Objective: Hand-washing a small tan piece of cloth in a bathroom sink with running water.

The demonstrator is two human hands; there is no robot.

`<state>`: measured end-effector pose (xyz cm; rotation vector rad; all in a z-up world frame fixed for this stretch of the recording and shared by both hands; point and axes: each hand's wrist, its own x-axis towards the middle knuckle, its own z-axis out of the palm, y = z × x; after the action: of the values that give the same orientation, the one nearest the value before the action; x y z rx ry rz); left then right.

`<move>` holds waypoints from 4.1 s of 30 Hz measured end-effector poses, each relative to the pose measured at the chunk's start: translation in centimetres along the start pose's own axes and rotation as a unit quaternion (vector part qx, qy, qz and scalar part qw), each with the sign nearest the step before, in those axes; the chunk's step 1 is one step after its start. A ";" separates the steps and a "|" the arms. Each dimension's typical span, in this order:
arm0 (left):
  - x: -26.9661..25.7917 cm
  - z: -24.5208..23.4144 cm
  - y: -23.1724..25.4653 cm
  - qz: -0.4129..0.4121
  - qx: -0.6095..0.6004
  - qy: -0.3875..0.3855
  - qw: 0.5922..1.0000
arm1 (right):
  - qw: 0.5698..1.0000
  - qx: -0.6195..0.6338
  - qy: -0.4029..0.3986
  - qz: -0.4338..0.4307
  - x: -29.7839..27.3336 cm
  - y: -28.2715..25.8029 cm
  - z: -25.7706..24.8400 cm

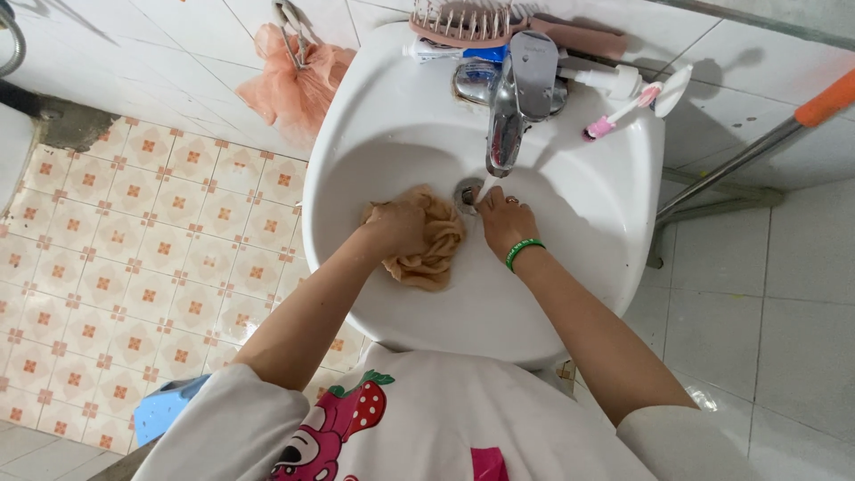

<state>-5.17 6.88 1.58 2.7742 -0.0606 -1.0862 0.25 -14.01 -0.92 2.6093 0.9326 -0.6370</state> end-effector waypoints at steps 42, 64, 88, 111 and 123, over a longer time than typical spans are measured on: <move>5.7 0.2 8.0 0.338 -0.277 0.466 0.770 | 0.052 0.961 0.016 -0.271 7.4 -3.6 4.3; 6.9 -1.3 6.2 0.041 -0.572 0.177 0.800 | 0.375 0.903 0.197 0.070 6.2 0.0 3.5; 6.9 5.9 4.1 0.080 -0.115 0.335 0.932 | 0.289 0.939 -0.004 0.189 -2.7 3.3 4.2; 1.4 -1.9 8.4 0.001 -0.316 0.356 0.879 | 0.313 0.947 0.019 0.077 2.7 -0.9 7.0; 2.3 -0.1 11.4 0.050 -0.279 0.442 0.851 | 0.181 0.977 -0.088 0.064 3.4 -1.2 8.0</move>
<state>-3.23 -4.53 1.99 2.3946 0.1911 0.2579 -0.66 -14.61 -9.58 -0.6626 0.4883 0.9115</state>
